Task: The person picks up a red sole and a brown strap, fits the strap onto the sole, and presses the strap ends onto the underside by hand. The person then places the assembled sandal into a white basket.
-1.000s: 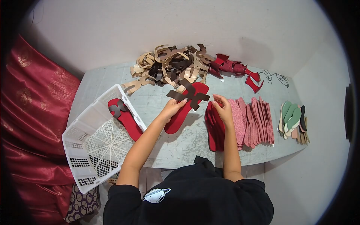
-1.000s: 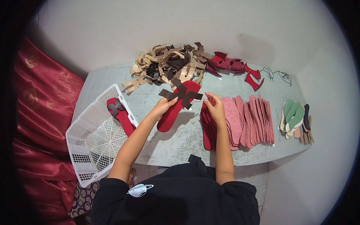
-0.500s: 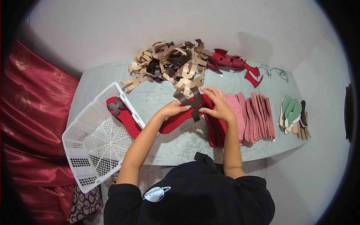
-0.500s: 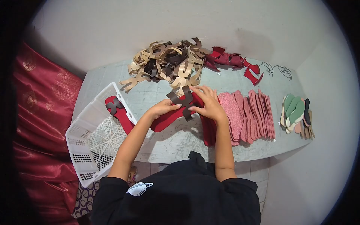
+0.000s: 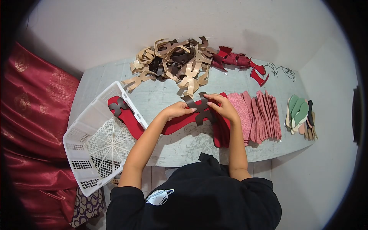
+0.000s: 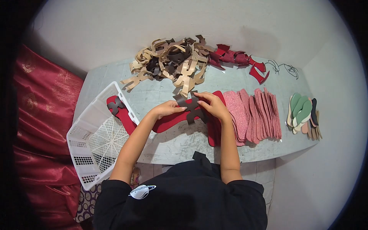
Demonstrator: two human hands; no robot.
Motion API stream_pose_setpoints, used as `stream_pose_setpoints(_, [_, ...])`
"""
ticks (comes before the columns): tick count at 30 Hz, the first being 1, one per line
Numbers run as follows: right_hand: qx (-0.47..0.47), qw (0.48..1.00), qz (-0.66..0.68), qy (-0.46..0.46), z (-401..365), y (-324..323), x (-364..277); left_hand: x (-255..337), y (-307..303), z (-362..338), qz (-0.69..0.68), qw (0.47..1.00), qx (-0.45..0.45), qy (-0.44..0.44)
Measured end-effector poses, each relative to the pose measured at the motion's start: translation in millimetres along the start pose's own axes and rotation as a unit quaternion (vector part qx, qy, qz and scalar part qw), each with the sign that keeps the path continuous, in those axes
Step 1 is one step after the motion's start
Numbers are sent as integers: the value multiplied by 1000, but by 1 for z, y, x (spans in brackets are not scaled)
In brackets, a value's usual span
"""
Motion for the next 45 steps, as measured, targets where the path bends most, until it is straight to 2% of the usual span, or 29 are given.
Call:
stream_pose_setpoints(11, [22,996,78,42,0,7,19,-12,-9,10,81,996,41,4])
stream_pose_setpoints(13, [33,995,78,52,0,7,15,-5,-10,9,51,992,67,95])
stream_pose_setpoints(14, [45,994,77,61,-1,7,15,-7,-10,10,51,992,66,94])
stream_pose_setpoints(16, [73,991,106,42,2,12,25,10,-16,1,255,941,164,147])
stream_pose_setpoints(17, [101,986,134,22,2,13,29,11,-15,1,254,942,163,146])
stream_pose_setpoints(20, [97,979,180,27,4,18,31,15,-18,2,428,862,207,175])
stream_pose_setpoints(21, [98,978,180,28,3,20,34,13,-20,1,428,863,206,174])
stream_pose_setpoints(23, [95,987,126,22,0,23,38,18,-16,-5,494,809,213,240])
stream_pose_setpoints(24, [84,996,-32,28,-5,18,29,19,-15,-6,492,813,210,230])
stream_pose_setpoints(25, [84,996,-31,29,-8,20,30,21,-14,-7,492,814,209,229])
stream_pose_setpoints(27, [172,979,-38,-99,-19,17,14,43,1,-26,526,688,252,431])
stream_pose_setpoints(28, [182,973,-77,-119,-24,18,13,45,3,-28,527,688,250,431])
stream_pose_setpoints(29, [184,973,-77,-118,-27,19,15,46,8,-30,558,667,238,434])
stream_pose_setpoints(30, [198,961,-117,-155,-31,20,11,47,14,-31,587,644,226,435])
stream_pose_setpoints(31, [212,945,-157,-191,-35,21,7,48,16,-33,588,644,223,436])
stream_pose_setpoints(34, [216,930,-195,-224,-40,25,10,47,24,-34,589,648,215,432])
stream_pose_setpoints(36, [217,924,-202,-243,-42,30,12,42,26,-30,611,654,261,362])
stream_pose_setpoints(37, [226,918,-212,-246,-43,31,14,40,34,-31,612,654,262,359])
stream_pose_setpoints(39, [236,913,-219,-250,-45,33,17,36,40,-38,617,644,358,277])
stream_pose_setpoints(41, [241,911,-219,-251,-51,38,18,22,48,-45,588,662,379,270])
stream_pose_setpoints(43, [238,911,-222,-254,-58,46,15,3,49,-64,500,641,488,318])
stream_pose_setpoints(45, [228,912,-226,-255,-67,56,14,-25,53,-69,488,635,512,311])
Point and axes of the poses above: each hand's wrist, its own z-axis towards the middle knuckle, its own y-axis out of the palm, x = y × z, the point moved 6 cm from there along z, towards the middle knuckle, and after that the axes turned 3 degrees about -z, right-handed, at the moved point
